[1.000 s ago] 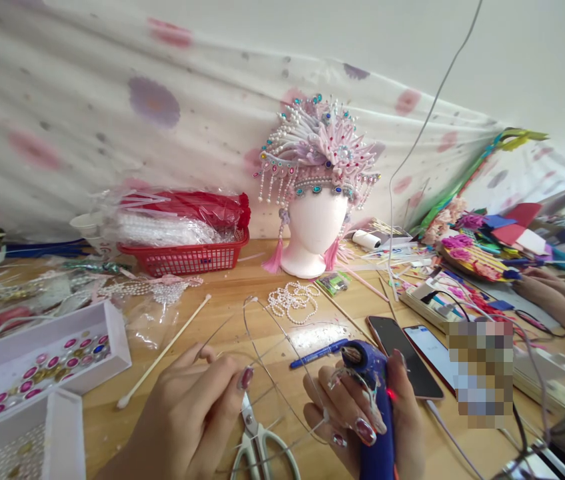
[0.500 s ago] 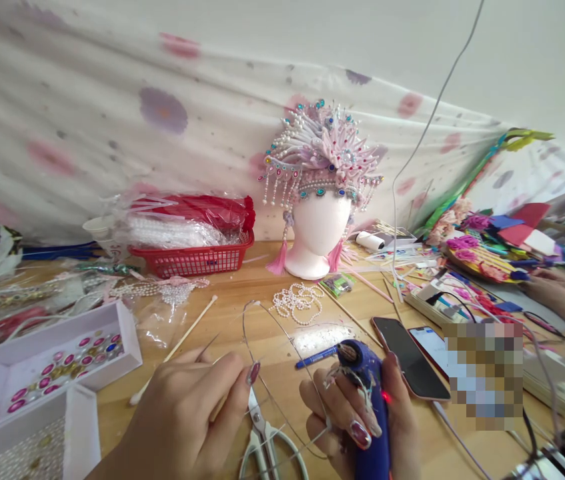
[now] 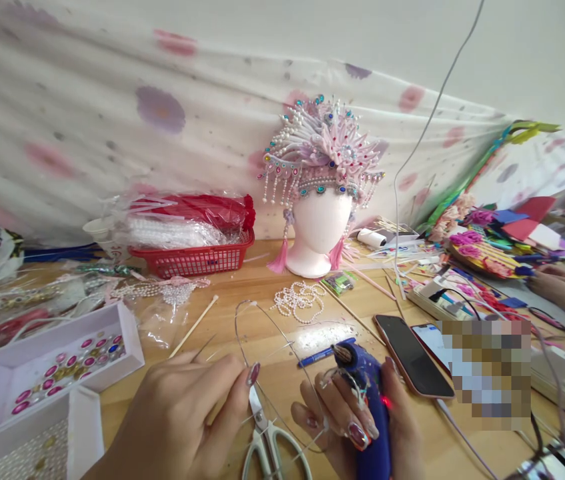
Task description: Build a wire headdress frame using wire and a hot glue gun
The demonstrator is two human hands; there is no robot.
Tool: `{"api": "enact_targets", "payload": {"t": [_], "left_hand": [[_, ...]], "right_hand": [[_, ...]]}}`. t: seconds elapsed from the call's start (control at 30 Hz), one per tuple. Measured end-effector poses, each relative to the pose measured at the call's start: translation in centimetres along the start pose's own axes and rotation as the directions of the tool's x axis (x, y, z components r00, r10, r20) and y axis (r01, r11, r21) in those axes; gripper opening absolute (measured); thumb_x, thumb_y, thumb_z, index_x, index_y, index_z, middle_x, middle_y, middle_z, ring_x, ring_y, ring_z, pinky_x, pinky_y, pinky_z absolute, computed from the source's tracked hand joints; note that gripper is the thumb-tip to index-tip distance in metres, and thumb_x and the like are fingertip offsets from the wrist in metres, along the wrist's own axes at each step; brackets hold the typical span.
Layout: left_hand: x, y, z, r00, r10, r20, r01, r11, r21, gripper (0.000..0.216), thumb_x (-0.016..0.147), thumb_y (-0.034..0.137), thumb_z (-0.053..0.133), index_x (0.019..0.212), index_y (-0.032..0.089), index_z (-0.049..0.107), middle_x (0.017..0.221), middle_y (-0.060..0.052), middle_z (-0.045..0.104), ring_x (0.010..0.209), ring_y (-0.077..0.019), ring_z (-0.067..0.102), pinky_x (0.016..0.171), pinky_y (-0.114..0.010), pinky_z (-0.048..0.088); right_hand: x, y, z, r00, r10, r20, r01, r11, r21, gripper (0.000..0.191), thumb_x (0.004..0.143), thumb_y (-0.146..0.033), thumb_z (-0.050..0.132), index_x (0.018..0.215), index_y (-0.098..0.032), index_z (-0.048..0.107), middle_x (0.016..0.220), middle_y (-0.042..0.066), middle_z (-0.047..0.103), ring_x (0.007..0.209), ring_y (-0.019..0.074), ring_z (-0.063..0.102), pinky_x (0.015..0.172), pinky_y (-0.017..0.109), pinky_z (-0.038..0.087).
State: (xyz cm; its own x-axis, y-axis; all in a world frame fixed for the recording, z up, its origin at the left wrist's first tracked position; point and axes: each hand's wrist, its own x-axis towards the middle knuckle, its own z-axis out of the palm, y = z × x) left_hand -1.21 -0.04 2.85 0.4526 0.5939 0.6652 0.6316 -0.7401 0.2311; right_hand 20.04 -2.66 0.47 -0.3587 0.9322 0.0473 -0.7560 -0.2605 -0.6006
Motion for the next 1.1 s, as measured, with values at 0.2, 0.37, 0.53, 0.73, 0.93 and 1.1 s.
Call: {"api": "enact_targets", "payload": {"t": [0.2,0.37,0.53,0.73,0.93,1.1], "left_hand": [[0.4,0.1,0.2,1.0,-0.014,0.004,0.015,0.998,-0.061,0.032,0.097,0.011,0.044,0.067,0.02,0.049,0.051,0.007,0.047,0.043,-0.0078,0.045,0.046,-0.024,0.034],[0.6,0.2,0.3,1.0,-0.005,-0.008,0.004,0.994,-0.11,0.032,0.096,0.008,0.043,0.067,0.02,0.046,0.053,0.007,0.041,0.047,-0.0075,0.043,0.052,-0.022,0.04],[0.2,-0.1,0.2,0.998,0.05,0.031,-0.048,0.996,-0.073,0.026,0.095,0.006,0.044,0.074,0.02,0.049,0.056,0.01,0.044,0.047,-0.0065,0.042,0.092,-0.035,0.054],[0.4,0.2,0.5,0.998,0.066,-0.006,-0.066,0.996,-0.053,0.03,0.093,0.003,0.044,0.069,0.021,0.044,0.052,0.011,0.04,0.044,-0.0058,0.038,0.099,-0.034,0.054],[0.2,0.1,1.0,0.998,0.031,0.056,-0.023,0.989,-0.144,0.024,0.096,0.007,0.042,0.08,0.02,0.053,0.059,0.009,0.055,0.045,-0.0061,0.047,0.098,-0.033,0.055],[0.0,-0.1,1.1,0.993,-0.074,0.088,0.097,0.948,-0.304,0.02,0.1,0.014,0.041,0.089,0.023,0.055,0.049,0.015,0.047,0.042,-0.0057,0.055,0.11,-0.039,0.049]], "right_hand": [[-0.3,0.4,-0.8,0.998,-0.062,-0.016,0.063,0.995,0.076,0.072,0.091,-0.068,0.053,0.047,-0.022,0.02,0.048,-0.006,0.026,0.049,0.0103,0.02,0.06,0.03,0.042],[-0.3,0.6,-0.8,0.998,-0.051,-0.046,0.058,0.987,0.149,0.069,0.09,-0.064,0.059,0.048,-0.022,0.023,0.05,-0.007,0.029,0.05,0.0099,0.023,0.059,0.028,0.041],[-0.2,0.5,-0.9,0.999,-0.052,-0.007,0.053,0.982,0.184,0.069,0.09,-0.066,0.058,0.048,-0.021,0.027,0.053,-0.006,0.033,0.052,0.0101,0.022,0.061,0.028,0.044],[-0.2,0.6,-1.3,0.995,-0.087,0.046,0.075,0.976,0.204,0.066,0.092,-0.068,0.053,0.049,-0.021,0.035,0.052,-0.007,0.03,0.049,0.0096,0.018,0.056,0.024,0.044],[-0.1,0.3,-0.8,0.996,-0.084,0.038,0.076,0.982,0.174,0.066,0.091,-0.065,0.057,0.048,-0.023,0.031,0.051,-0.007,0.028,0.047,0.0097,0.019,0.053,0.026,0.044],[-0.2,-0.1,-0.7,0.999,-0.035,0.018,0.031,0.987,0.155,0.067,0.09,-0.065,0.06,0.046,-0.022,0.033,0.052,-0.008,0.028,0.047,0.0093,0.019,0.053,0.026,0.045]]}}
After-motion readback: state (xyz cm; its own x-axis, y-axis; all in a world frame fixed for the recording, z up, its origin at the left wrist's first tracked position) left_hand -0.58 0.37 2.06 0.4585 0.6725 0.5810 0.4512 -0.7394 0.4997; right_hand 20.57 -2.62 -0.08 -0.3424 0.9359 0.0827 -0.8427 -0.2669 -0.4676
